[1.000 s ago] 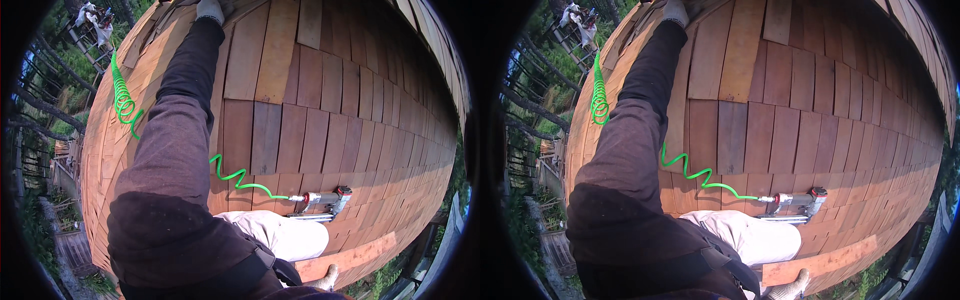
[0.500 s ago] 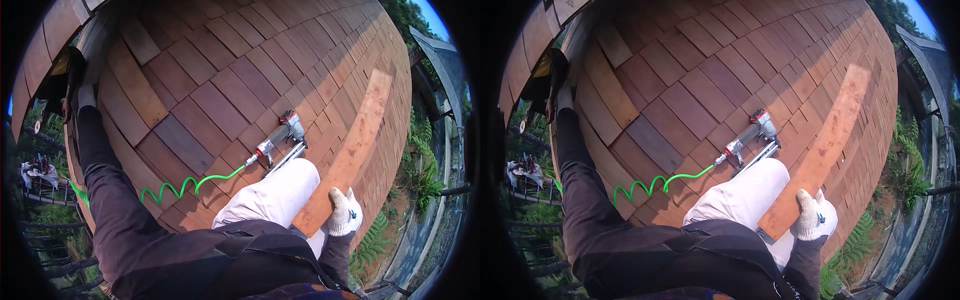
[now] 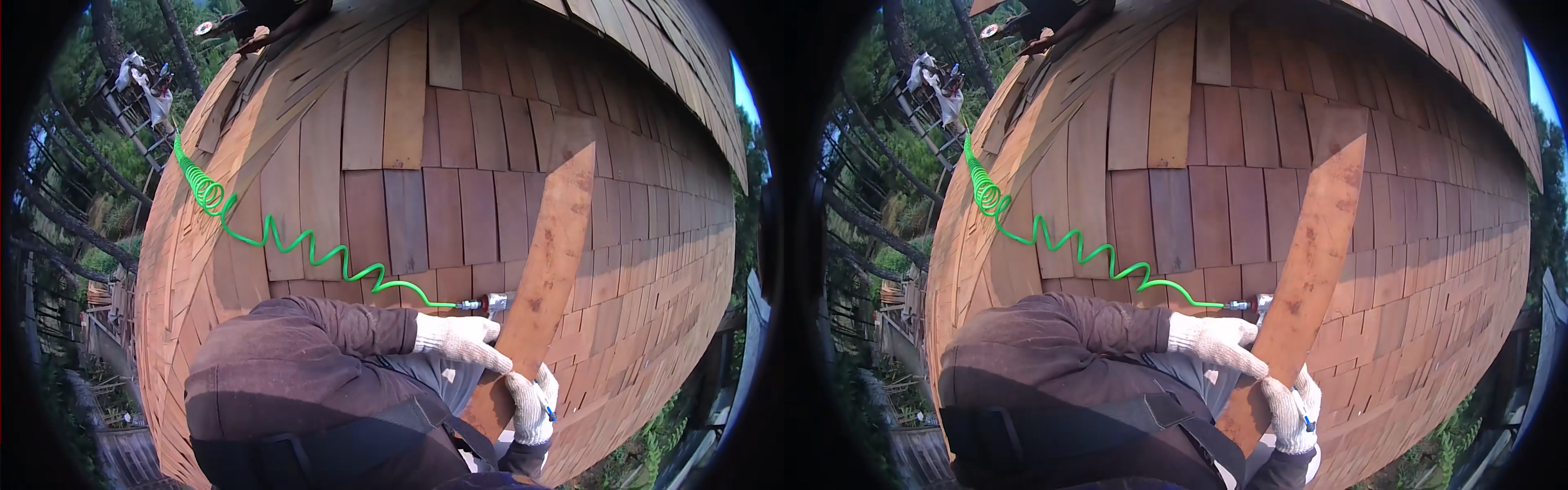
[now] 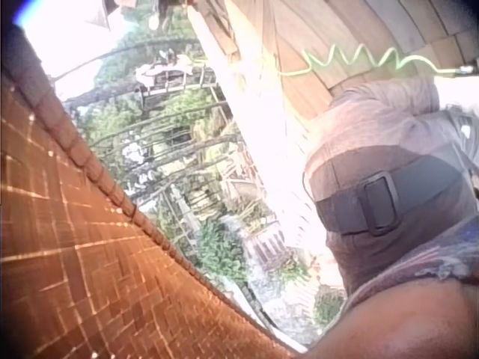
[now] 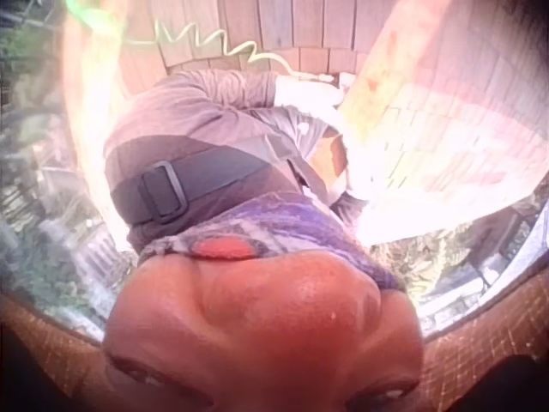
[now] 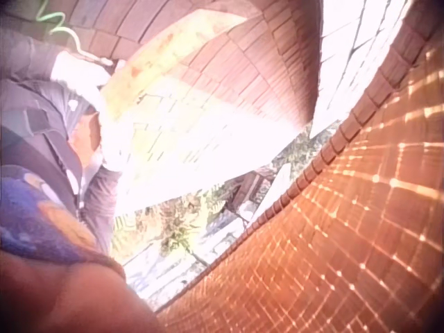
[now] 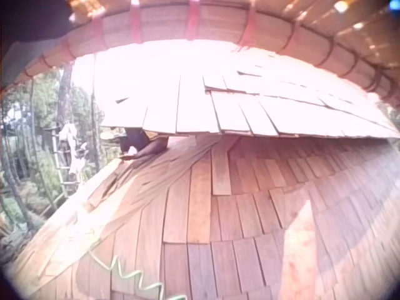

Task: The person aligns and marks roof shingles on a curved roof surface, then secures them using a pneumatic nail gun.

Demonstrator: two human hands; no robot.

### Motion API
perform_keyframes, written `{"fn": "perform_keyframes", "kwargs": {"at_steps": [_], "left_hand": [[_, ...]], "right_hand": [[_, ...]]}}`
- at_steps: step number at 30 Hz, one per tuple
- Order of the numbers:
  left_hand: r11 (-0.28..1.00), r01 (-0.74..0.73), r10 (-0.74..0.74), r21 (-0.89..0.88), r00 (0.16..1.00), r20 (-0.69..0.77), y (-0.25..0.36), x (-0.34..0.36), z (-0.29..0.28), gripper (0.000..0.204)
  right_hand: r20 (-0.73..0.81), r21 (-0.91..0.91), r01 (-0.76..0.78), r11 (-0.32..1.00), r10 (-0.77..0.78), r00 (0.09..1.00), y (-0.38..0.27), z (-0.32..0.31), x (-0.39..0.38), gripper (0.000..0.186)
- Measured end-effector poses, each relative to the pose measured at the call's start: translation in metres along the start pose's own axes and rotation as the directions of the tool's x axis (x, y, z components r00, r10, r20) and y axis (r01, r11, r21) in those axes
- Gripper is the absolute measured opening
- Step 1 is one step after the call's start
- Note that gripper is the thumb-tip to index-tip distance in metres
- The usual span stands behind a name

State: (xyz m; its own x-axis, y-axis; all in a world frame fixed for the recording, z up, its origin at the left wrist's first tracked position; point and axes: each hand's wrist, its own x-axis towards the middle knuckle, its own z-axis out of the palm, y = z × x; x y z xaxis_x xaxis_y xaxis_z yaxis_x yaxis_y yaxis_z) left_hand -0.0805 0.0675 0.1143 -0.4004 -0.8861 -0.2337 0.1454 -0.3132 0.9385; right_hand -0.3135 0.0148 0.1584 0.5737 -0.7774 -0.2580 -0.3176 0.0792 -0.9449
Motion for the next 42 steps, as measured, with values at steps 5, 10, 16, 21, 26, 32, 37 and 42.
{"fn": "perform_keyframes", "kwargs": {"at_steps": [5,10,16,21,26,32,37,42], "left_hand": [[0.97,-0.17,0.11,-0.175,0.945,-0.309,0.012,0.001,-0.006,0.045],[0.983,-0.184,0.144,0.005,0.748,-0.648,0.023,-0.006,-0.065,0.019],[0.871,-0.491,0.29,-0.011,0.532,-0.796,0.073,-0.013,-0.145,0.021],[0.781,-0.599,0.43,0.177,0.308,-0.849,0.123,-0.074,-0.234,0.023],[0.791,-0.574,0.364,0.213,0.161,-0.918,0.162,-0.125,-0.305,0.027],[0.835,-0.404,0.403,0.374,-0.014,-0.915,0.182,-0.161,-0.377,0.032],[0.825,-0.035,0.555,0.563,-0.134,-0.821,0.148,-0.232,-0.475,0.04],[0.434,0.568,0.848,0.699,0.005,-0.531,0.127,-0.216,-0.456,0.037]], "right_hand": [[-0.108,-0.234,0.335,0.913,-0.367,0.924,-0.011,-0.012,0.036,0.024],[-0.318,0.113,0.329,0.938,-0.28,0.906,0.004,-0.033,0.03,0.026],[-0.443,0.083,0.242,0.967,-0.182,0.878,0.055,-0.077,-0.008,0.029],[-0.42,0.189,0.226,0.956,-0.129,0.898,0.072,-0.077,-0.018,0.029],[-0.417,0.177,0.245,0.953,-0.152,0.896,0.065,-0.074,-0.015,0.029],[-0.43,0.155,0.182,0.971,-0.1,0.897,0.076,-0.077,-0.017,0.03],[-0.416,0.122,0.142,0.982,-0.079,0.906,0.073,-0.068,-0.007,0.032],[-0.422,0.122,0.111,0.986,-0.05,0.905,0.076,-0.065,-0.006,0.033]]}}
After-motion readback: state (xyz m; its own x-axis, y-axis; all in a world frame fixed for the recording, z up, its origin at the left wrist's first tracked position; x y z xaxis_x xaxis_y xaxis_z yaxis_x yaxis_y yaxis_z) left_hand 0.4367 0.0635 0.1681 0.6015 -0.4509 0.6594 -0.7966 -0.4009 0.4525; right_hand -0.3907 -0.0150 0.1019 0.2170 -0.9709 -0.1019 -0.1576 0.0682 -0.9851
